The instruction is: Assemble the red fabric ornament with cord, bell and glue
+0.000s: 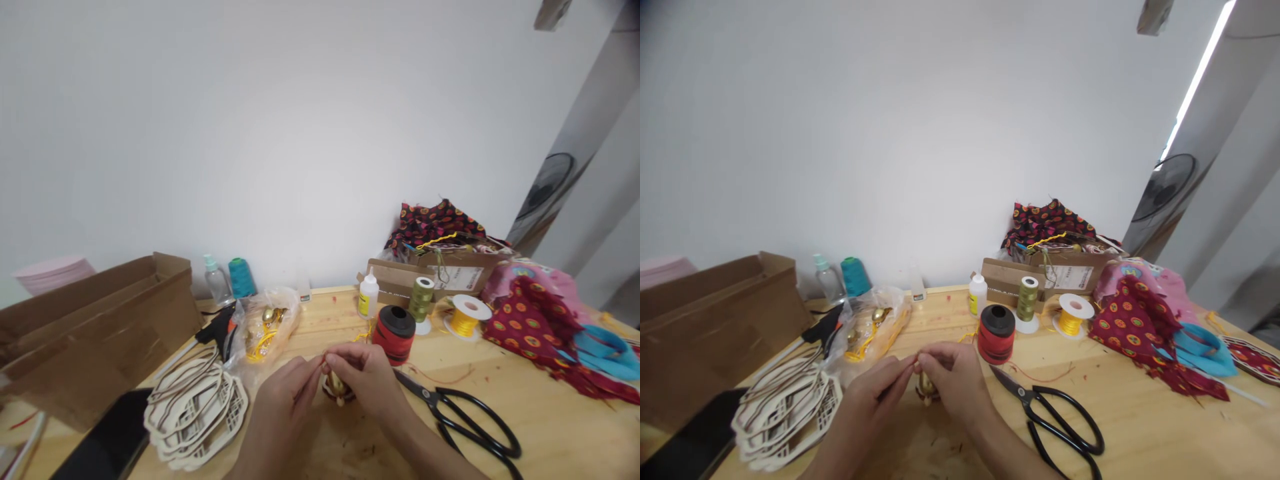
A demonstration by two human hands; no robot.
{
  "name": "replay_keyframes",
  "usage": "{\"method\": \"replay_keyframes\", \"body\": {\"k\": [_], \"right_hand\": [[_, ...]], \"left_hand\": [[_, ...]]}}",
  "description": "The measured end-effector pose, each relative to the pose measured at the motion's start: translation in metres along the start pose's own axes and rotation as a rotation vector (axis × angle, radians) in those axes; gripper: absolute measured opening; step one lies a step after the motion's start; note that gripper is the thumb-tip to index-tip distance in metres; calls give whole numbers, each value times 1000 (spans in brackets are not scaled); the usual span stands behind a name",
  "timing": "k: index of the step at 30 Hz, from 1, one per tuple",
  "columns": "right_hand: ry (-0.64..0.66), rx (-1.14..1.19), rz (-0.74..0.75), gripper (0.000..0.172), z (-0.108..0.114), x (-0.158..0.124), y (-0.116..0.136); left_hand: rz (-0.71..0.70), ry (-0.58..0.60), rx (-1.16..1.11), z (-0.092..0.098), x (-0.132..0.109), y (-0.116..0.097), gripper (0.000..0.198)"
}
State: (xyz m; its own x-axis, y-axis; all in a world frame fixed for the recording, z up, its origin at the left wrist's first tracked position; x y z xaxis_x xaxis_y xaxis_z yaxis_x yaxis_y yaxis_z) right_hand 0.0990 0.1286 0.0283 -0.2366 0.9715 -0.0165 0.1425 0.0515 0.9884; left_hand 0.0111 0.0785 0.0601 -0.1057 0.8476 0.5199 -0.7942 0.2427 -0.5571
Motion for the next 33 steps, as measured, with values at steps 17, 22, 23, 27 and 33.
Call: {"method": "replay_keyframes", "body": {"k": [17, 22, 23, 27, 33], "right_hand": [[151, -159, 20, 32, -7, 5, -12], [80, -475, 317, 19, -7, -2, 7], [91, -532, 396, 23, -11, -5, 11], [173, -572, 589, 26, -26, -19, 15], [185, -522, 488, 13, -24, -15, 9]], "left_hand": [[260, 30, -254, 0, 1, 26, 22], [336, 37, -373, -2, 0, 31, 22], [361, 19, -397, -1, 0, 33, 22], [459, -14, -531, -2, -2, 42, 23], [497, -29, -551, 4, -1, 47, 18]]}}
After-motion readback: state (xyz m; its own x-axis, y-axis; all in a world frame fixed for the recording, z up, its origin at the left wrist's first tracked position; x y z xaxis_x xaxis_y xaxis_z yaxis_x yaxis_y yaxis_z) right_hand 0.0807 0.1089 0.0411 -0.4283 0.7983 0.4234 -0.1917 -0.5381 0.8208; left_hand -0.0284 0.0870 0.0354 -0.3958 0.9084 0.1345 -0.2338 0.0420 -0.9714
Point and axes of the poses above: each hand's wrist, its own x-axis towards the middle knuckle, its own z-axis out of the back of the hand, y = z × x, the point moved 10 cm from there along x, towards the middle knuckle, and after that the axes turned 12 degrees about -y, right-handed, at the moved point
